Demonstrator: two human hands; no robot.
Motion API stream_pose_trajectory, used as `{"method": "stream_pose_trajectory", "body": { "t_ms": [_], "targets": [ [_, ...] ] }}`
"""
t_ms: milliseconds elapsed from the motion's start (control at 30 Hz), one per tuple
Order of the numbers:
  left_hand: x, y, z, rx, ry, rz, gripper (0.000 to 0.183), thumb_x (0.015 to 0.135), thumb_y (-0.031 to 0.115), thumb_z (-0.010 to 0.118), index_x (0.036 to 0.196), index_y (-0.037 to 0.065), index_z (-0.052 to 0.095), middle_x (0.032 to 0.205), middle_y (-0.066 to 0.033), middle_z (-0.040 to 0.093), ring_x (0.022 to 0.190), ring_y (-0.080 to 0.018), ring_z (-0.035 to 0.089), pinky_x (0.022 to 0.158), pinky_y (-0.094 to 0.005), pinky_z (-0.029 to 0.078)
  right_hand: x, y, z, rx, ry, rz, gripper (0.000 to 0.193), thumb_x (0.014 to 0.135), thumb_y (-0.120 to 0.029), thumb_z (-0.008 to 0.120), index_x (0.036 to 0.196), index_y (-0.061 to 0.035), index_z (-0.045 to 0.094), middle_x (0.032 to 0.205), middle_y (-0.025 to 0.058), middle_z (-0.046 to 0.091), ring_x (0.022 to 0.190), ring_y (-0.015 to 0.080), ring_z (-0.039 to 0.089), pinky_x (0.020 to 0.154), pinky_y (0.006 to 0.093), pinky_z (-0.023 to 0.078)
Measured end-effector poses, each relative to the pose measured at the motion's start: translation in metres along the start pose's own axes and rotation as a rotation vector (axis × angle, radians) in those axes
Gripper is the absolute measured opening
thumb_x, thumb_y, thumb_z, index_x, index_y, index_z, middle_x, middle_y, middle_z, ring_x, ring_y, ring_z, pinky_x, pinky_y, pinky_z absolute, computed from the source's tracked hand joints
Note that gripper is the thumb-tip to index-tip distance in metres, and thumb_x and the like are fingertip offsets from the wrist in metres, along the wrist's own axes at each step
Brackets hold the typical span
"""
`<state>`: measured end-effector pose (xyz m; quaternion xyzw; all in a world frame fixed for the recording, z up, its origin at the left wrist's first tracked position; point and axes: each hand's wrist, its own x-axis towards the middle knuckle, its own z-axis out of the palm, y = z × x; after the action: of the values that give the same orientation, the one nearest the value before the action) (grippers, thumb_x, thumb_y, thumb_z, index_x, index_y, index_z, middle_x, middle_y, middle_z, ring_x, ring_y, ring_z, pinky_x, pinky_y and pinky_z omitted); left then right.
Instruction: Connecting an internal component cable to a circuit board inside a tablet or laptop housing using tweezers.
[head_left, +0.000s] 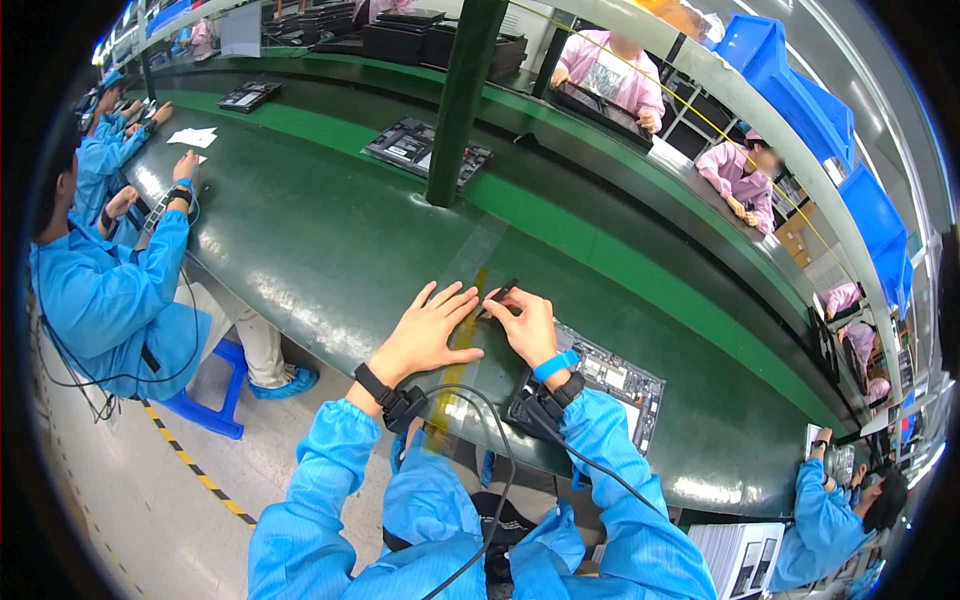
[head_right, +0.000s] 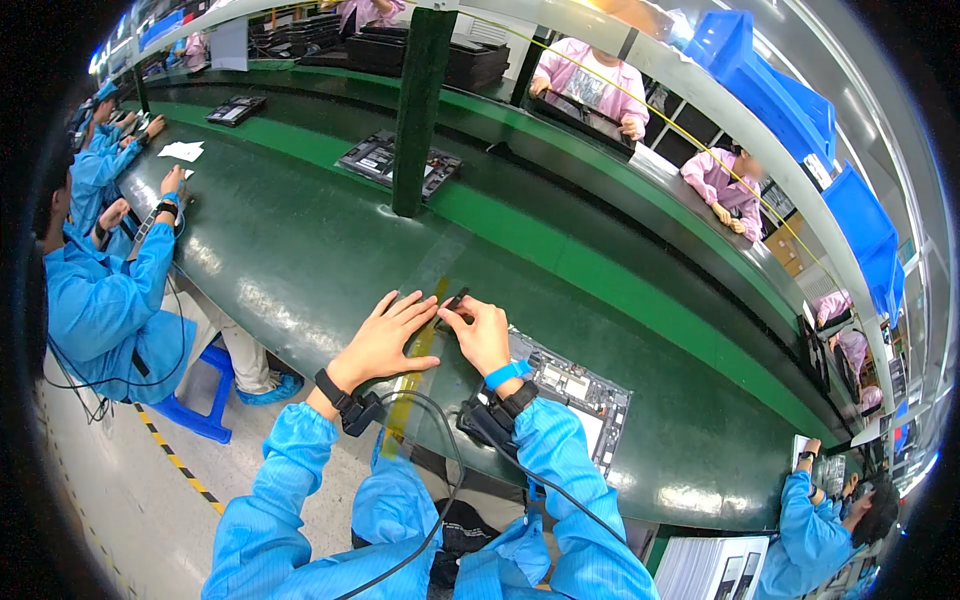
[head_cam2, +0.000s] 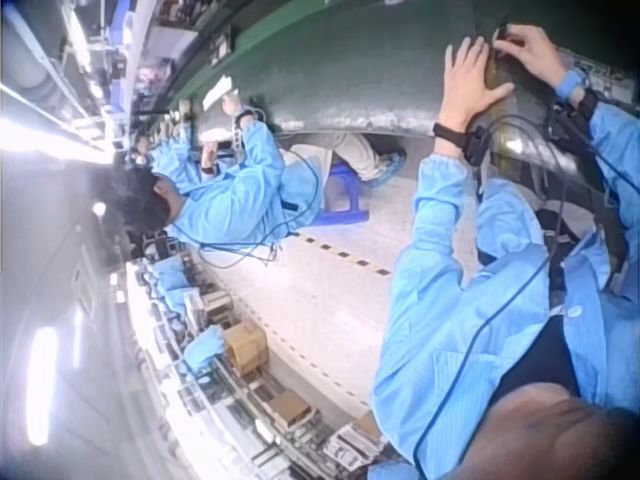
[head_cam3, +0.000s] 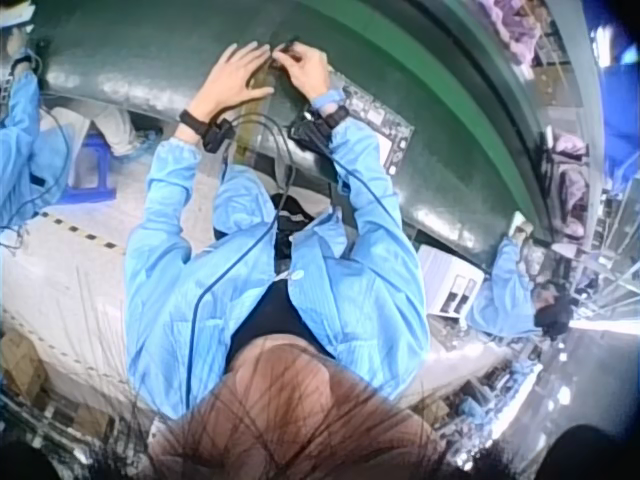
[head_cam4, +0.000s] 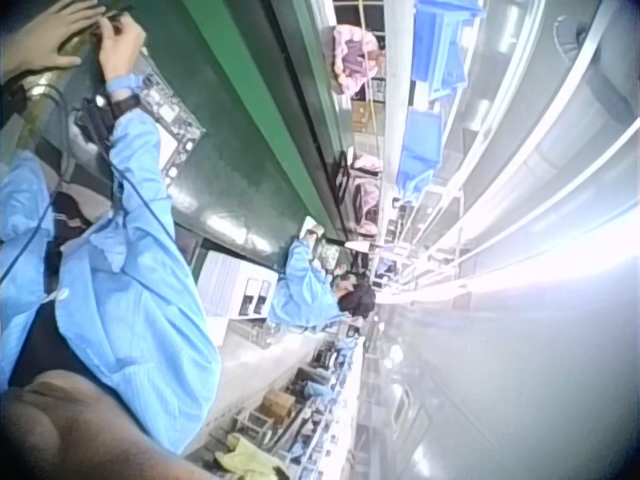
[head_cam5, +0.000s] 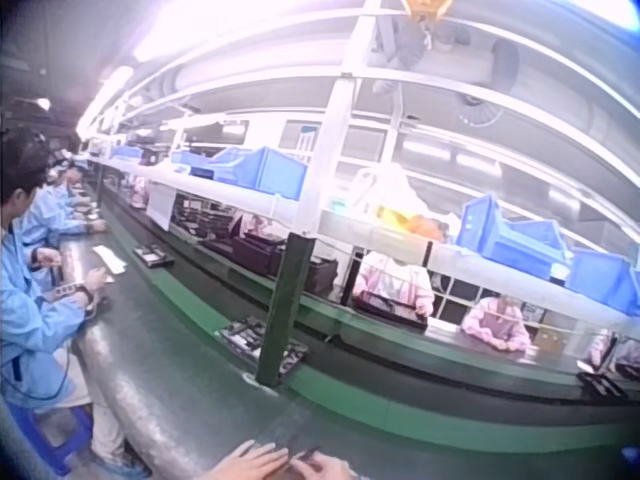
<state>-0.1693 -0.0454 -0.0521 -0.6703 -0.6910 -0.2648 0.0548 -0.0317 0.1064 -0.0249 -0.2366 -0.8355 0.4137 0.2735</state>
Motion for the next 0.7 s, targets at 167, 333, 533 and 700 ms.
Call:
{"method": "stream_pose_trajectory", "body": {
  "t_ms": [167, 333, 533, 700],
  "targets": [
    [0.003, -0.001, -0.002, 0.005, -0.004, -0.004, 0.083, 0.082, 0.059, 0.065, 0.142, 0.005, 0.048, 0.146, -0.0104, 0.048, 0.141, -0.027, 0.036, 0.119, -0.0507, 0.02, 0.003, 0.001, -0.002, 0.103, 0.028, -0.019, 0.017, 0.086, -0.014, 0.072, 0.095, 0.001, 0.073, 0.081, 0.0133, 0.074, 0.075, 0.0182, 0.073, 0.068, 0.0314, 0.054],
    [0.0, -0.001, -0.001, 0.004, -0.017, -0.01, 0.083, 0.082, 0.06, 0.064, 0.142, 0.005, 0.048, 0.146, -0.0105, 0.048, 0.142, -0.0271, 0.036, 0.119, -0.0507, 0.02, 0.002, 0.004, 0.001, 0.149, 0.049, -0.005, 0.018, 0.087, -0.014, 0.072, 0.094, 0.0025, 0.072, 0.079, 0.0125, 0.074, 0.075, 0.0155, 0.072, 0.068, 0.0287, 0.054],
    [-0.001, 0.008, -0.005, 0.016, -0.041, 0.003, 0.083, 0.082, 0.061, 0.063, 0.14, 0.004, 0.049, 0.148, -0.0106, 0.046, 0.142, -0.0275, 0.035, 0.119, -0.0504, 0.02, -0.007, -0.006, -0.017, 0.288, 0.134, 0.016, 0.017, 0.089, -0.013, 0.072, 0.093, 0.0033, 0.072, 0.08, 0.0096, 0.074, 0.075, 0.0126, 0.07, 0.07, 0.0258, 0.054],
    [0.001, 0.012, -0.011, -0.052, -0.028, 0.029, 0.085, 0.087, 0.054, 0.063, 0.149, 0.004, 0.036, 0.153, -0.0141, 0.038, 0.145, -0.0296, 0.03, 0.121, -0.0467, 0.018, -0.041, -0.029, -0.069, 0.59, 0.28, 0.032, 0.014, 0.092, -0.006, 0.068, 0.098, 0.0065, 0.067, 0.089, 0.0126, 0.072, 0.082, 0.0175, 0.07, 0.073, 0.0294, 0.057]
  ]
}}
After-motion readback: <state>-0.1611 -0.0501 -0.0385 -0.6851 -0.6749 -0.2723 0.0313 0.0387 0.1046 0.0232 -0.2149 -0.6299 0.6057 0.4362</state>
